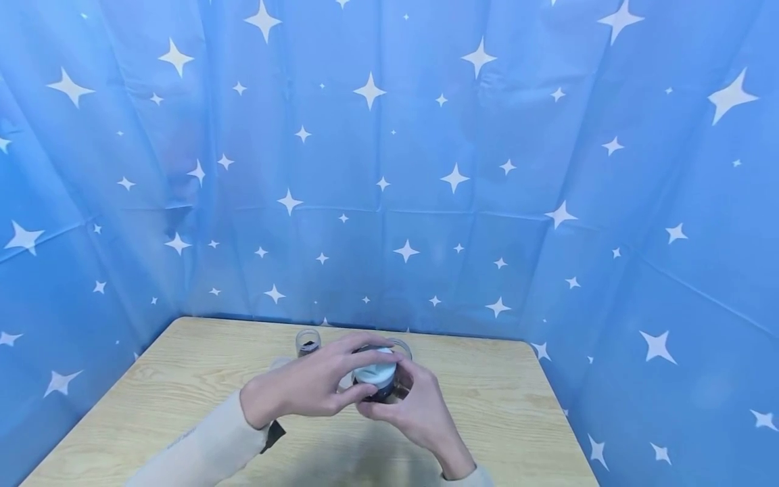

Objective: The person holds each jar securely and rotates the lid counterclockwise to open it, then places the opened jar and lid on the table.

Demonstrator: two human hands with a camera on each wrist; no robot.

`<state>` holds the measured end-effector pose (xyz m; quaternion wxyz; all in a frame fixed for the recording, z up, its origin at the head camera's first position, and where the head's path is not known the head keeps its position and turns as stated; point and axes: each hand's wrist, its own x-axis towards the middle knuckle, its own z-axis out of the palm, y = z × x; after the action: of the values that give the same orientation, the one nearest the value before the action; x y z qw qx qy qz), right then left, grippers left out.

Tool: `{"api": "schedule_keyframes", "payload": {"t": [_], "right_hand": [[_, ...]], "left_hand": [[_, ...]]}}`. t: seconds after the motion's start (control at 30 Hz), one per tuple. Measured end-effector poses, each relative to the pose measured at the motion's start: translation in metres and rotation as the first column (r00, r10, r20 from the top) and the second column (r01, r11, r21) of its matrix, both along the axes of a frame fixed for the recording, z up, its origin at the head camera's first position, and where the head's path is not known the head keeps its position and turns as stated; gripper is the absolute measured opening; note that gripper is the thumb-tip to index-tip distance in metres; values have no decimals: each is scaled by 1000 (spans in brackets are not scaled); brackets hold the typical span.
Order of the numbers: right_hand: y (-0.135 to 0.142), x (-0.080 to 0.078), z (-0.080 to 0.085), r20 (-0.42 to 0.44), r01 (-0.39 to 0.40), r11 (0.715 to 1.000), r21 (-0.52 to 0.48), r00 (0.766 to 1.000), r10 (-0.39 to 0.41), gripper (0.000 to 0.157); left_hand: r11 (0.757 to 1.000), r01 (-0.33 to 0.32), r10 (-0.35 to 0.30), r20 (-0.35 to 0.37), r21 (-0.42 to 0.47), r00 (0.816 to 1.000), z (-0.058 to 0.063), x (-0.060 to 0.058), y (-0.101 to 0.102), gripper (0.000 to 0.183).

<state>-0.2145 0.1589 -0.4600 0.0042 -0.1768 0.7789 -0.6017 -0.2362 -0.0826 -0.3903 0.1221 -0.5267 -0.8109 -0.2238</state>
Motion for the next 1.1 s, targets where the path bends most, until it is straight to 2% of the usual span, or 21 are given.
{"api": "schedule_keyframes", "payload": {"t": [0.17,0.27,0.33,0.43,0.6,0.73,1.1], "right_hand": [[-2,-2,-3,-17,3,1000,-18,1000,-3,79],[-3,-2,-5,-24,9,999,-35,1000,-10,84],[-3,-2,-5,-36,14,999,-36,999,-15,86],[-4,-2,-6,-55,28,999,-24,998,-30,86],[-4,-2,-5,-73,45,999,-4,996,-45,88],[-4,-1,-5,-74,48,999,-6,996,-48,88],[-5,-3,-4,-132,13,1000,-8,991,-14,86]], "left_hand": [[999,-46,46,-2,5,999,-2,2,2,52],[993,-113,113,25,11,993,-4,5,4,53],[986,-166,165,30,30,986,-5,7,7,53],[967,-243,243,1,81,970,-7,9,12,53],[933,-324,335,-54,157,941,-9,11,20,55],[920,-352,364,-44,175,930,-9,13,23,54],[913,-363,375,-38,186,926,-8,13,22,55]]}}
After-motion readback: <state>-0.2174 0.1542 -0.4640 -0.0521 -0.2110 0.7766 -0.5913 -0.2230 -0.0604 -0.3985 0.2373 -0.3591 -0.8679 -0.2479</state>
